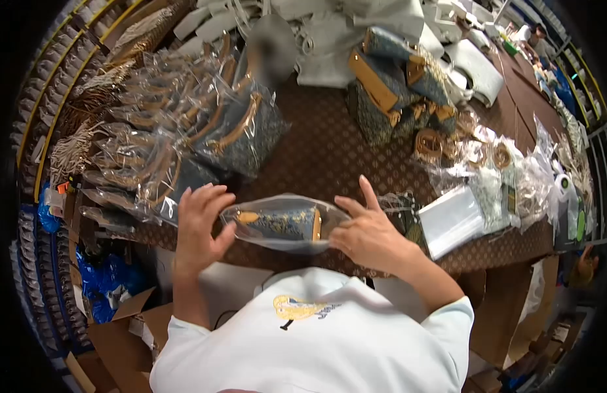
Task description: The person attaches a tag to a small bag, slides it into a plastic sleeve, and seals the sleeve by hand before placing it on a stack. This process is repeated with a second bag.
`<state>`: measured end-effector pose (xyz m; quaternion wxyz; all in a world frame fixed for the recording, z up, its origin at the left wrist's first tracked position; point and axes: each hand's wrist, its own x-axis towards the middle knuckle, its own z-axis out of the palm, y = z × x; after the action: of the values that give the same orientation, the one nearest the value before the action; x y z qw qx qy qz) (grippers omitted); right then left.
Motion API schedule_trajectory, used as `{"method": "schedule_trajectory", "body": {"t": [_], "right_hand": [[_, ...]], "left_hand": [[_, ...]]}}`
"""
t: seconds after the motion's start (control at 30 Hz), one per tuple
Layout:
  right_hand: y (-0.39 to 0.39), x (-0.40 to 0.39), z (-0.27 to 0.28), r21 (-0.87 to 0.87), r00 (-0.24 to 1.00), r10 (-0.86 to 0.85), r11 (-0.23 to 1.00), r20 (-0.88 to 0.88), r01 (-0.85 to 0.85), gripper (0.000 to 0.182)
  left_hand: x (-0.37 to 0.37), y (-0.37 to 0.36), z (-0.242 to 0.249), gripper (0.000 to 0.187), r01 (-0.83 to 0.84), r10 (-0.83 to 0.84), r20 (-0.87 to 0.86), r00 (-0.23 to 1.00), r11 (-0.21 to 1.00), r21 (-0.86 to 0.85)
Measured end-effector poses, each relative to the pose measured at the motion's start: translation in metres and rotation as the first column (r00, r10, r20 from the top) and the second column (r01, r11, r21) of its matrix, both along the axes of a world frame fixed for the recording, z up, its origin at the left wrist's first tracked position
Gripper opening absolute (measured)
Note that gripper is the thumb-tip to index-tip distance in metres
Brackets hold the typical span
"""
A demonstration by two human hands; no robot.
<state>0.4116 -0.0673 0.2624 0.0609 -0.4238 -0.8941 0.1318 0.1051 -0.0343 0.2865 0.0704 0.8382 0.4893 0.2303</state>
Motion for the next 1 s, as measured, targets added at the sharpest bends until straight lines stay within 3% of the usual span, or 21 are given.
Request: {"method": "schedule_trajectory", "body": {"t": [0.07, 0.1, 0.17, 0.2, 0.3, 0.4, 0.53, 0.6, 0.73, 0.8, 0.83, 1.0], "right_hand": [[0.001, -0.001, 0.008, -0.075, 0.997, 0.076, 0.994, 0.022, -0.074, 0.01], [0.001, -0.002, 0.01, -0.094, 0.994, 0.107, 0.99, 0.015, -0.106, 0.011], [0.002, -0.004, 0.016, -0.083, 0.989, 0.144, 0.986, 0.021, -0.142, 0.013], [0.004, -0.002, 0.017, -0.083, 0.988, 0.153, 0.985, 0.035, -0.149, 0.015], [0.01, 0.007, 0.014, -0.057, 0.994, 0.105, 0.993, 0.028, -0.104, 0.015], [0.023, 0.018, -0.006, 0.017, 0.999, 0.036, 0.999, -0.008, -0.036, 0.017], [0.025, 0.03, 0.022, 0.166, 0.994, 0.02, 0.986, -0.104, -0.003, 0.015], [0.027, 0.031, 0.025, 0.185, 0.982, -0.012, 0.982, -0.188, 0.048, 0.014], [0.027, 0.037, 0.001, 0.128, 0.993, -0.051, 0.99, -0.106, 0.064, 0.011], [0.026, 0.044, -0.006, 0.081, 0.98, -0.1, 0.99, -0.173, 0.116, 0.009], [0.026, 0.047, -0.006, 0.117, 0.952, -0.105, 0.983, -0.288, 0.144, 0.007], [0.013, 0.059, -0.02, -0.003, 0.777, -0.322, 0.925, -0.541, 0.381, 0.035]], "left_hand": [[0.0, -0.003, 0.012, 0.044, 0.271, -0.275, -0.011, 0.961, 0.953, -0.137], [0.005, -0.004, 0.011, 0.044, 0.329, -0.338, -0.014, 0.941, 0.926, -0.184], [0.0, 0.007, -0.002, 0.034, 0.341, -0.376, -0.184, 0.908, 0.92, -0.193], [-0.003, 0.014, -0.004, 0.019, 0.293, -0.31, -0.151, 0.939, 0.948, -0.126], [-0.02, 0.04, -0.006, 0.006, 0.226, -0.239, -0.197, 0.951, 0.97, -0.083], [-0.02, 0.057, -0.008, 0.007, 0.298, -0.317, -0.232, 0.92, 0.948, -0.116], [-0.008, 0.051, 0.03, 0.003, 0.293, -0.271, -0.184, 0.945, 0.95, 0.108], [-0.006, 0.05, 0.036, 0.003, 0.26, -0.24, -0.191, 0.952, 0.961, 0.09], [-0.002, 0.051, 0.006, 0.004, 0.318, -0.31, -0.221, 0.925, 0.948, 0.001], [0.003, 0.049, 0.006, 0.004, 0.325, -0.314, -0.212, 0.926, 0.945, 0.02], [0.007, 0.048, 0.007, 0.004, 0.325, -0.312, -0.218, 0.925, 0.945, 0.026], [0.014, 0.049, 0.004, 0.004, 0.336, -0.323, -0.216, 0.922, 0.941, 0.027]]}}
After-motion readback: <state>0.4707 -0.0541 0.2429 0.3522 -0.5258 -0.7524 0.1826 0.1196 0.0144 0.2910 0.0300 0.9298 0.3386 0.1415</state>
